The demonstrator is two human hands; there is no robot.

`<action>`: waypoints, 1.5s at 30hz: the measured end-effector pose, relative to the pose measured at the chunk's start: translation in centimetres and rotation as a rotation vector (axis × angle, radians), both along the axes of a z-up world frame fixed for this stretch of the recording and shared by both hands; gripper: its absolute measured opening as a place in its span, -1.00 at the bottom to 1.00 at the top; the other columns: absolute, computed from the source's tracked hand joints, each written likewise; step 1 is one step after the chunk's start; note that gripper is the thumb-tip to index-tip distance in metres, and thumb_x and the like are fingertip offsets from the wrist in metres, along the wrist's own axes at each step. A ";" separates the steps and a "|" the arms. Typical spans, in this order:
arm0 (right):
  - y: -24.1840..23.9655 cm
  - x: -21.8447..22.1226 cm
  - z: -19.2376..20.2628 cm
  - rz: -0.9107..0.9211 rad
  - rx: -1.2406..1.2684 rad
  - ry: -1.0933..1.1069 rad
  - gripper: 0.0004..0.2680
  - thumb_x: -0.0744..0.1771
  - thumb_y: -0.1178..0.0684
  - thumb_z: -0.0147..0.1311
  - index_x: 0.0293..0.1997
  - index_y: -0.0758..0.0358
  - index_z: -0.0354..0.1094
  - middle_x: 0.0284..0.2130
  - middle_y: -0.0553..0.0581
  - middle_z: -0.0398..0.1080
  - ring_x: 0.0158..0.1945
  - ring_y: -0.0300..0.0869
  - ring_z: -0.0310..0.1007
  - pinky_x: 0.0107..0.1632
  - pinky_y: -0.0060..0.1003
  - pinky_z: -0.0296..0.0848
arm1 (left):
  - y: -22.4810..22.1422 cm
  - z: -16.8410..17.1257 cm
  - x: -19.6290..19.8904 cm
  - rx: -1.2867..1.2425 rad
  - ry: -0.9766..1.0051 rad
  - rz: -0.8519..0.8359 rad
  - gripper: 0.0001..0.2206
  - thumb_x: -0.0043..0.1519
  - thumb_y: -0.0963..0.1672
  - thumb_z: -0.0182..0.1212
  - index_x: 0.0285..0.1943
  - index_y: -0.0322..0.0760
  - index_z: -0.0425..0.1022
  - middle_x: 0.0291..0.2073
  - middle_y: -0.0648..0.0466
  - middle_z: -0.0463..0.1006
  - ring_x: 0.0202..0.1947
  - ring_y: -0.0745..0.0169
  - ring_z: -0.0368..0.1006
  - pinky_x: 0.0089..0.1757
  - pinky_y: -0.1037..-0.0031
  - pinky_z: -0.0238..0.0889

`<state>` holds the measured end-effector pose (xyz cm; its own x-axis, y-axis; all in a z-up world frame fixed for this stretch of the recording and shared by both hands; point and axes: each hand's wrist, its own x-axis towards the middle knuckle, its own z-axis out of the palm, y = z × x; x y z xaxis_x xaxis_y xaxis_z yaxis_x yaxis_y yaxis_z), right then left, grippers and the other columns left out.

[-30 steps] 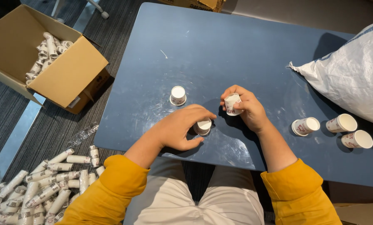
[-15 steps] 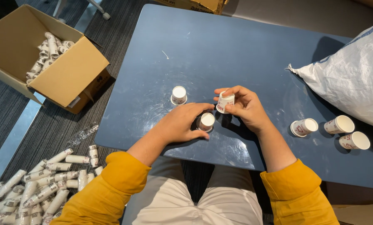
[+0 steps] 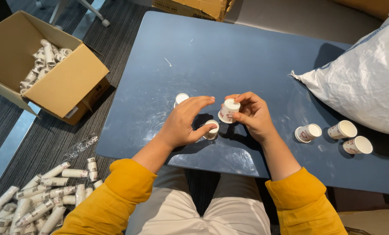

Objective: The recorder is stacking paper cups and placing them into plastic sleeves or boxes for packaging.

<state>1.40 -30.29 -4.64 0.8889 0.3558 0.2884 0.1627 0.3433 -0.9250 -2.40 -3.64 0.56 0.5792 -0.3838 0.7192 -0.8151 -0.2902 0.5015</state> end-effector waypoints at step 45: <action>3.5 -2.5 2.3 0.046 -0.564 -0.109 -0.79 0.14 0.28 0.43 -0.26 0.30 0.50 -0.06 0.09 0.49 -0.03 -0.17 0.56 0.11 -0.24 0.56 | 0.1 -1.8 0.3 -0.026 0.379 -0.064 -0.92 0.15 -0.18 0.34 -0.32 -0.32 0.56 -0.32 0.09 0.57 -0.42 0.25 0.51 -0.33 0.49 0.36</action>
